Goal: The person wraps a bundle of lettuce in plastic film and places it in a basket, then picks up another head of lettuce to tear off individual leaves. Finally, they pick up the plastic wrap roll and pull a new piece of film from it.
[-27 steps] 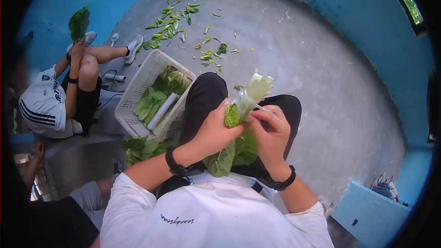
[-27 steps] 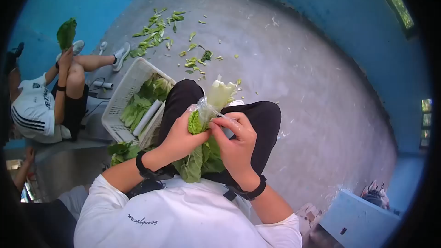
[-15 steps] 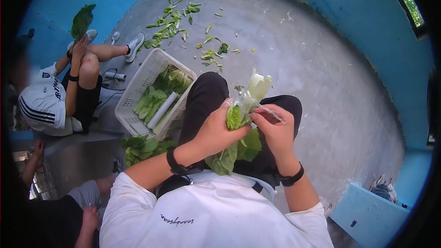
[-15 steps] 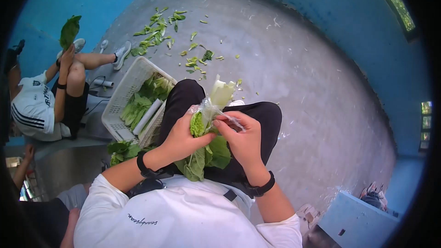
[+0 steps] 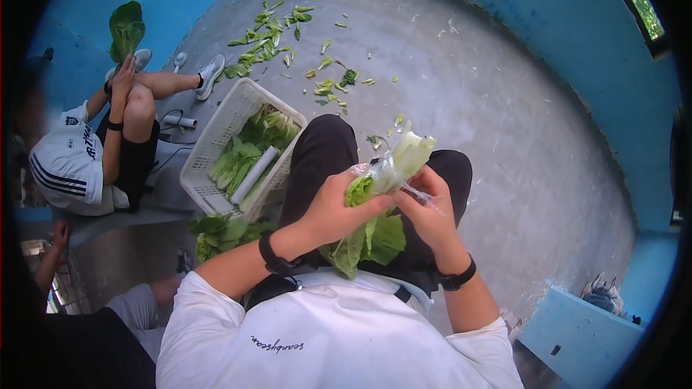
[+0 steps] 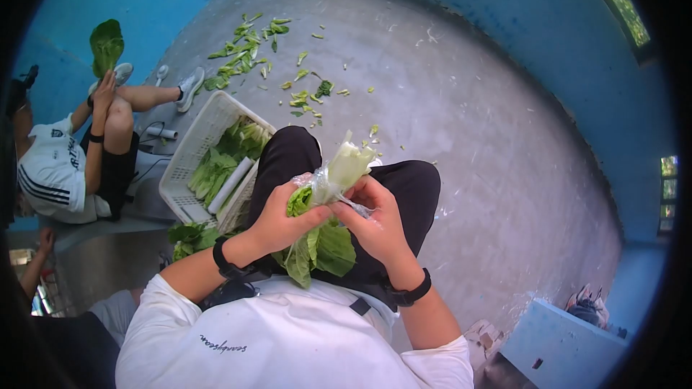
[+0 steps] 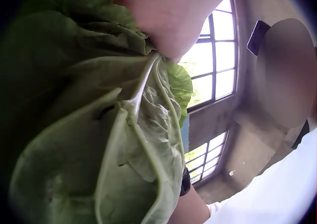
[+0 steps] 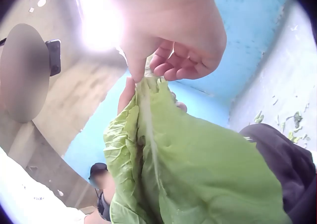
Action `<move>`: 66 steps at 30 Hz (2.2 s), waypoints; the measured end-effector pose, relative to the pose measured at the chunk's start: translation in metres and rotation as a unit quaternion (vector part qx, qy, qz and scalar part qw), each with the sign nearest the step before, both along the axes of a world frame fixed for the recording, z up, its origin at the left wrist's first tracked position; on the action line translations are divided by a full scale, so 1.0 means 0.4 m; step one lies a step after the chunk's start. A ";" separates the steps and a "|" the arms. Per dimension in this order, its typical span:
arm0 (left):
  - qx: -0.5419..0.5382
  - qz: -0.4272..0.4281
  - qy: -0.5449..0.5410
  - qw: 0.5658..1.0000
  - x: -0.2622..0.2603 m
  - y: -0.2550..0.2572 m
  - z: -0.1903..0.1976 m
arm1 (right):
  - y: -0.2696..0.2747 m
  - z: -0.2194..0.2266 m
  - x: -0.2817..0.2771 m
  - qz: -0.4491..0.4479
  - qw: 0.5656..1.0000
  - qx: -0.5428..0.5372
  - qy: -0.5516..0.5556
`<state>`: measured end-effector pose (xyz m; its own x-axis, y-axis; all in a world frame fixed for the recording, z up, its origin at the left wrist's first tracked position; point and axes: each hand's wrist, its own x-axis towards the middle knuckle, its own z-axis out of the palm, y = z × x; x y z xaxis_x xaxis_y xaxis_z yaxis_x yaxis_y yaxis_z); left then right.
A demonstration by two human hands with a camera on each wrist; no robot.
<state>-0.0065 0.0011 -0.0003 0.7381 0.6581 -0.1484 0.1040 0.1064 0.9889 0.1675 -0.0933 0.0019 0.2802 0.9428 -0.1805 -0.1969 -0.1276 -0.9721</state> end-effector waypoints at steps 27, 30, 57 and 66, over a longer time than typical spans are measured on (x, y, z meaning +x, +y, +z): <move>-0.242 -0.134 -0.117 0.954 -0.048 -0.005 0.015 | -0.075 0.077 -0.036 -0.083 0.994 0.049 0.047; -0.285 -0.159 -0.135 0.936 -0.050 -0.007 0.014 | -0.049 0.069 -0.033 -0.036 0.986 0.063 0.153; -0.146 -0.169 -0.007 0.975 -0.023 -0.028 0.013 | 0.001 0.040 -0.006 -0.009 0.996 0.046 0.081; -0.200 -0.209 -0.063 0.955 -0.044 -0.015 0.002 | -0.003 0.047 0.023 0.140 0.976 0.060 0.156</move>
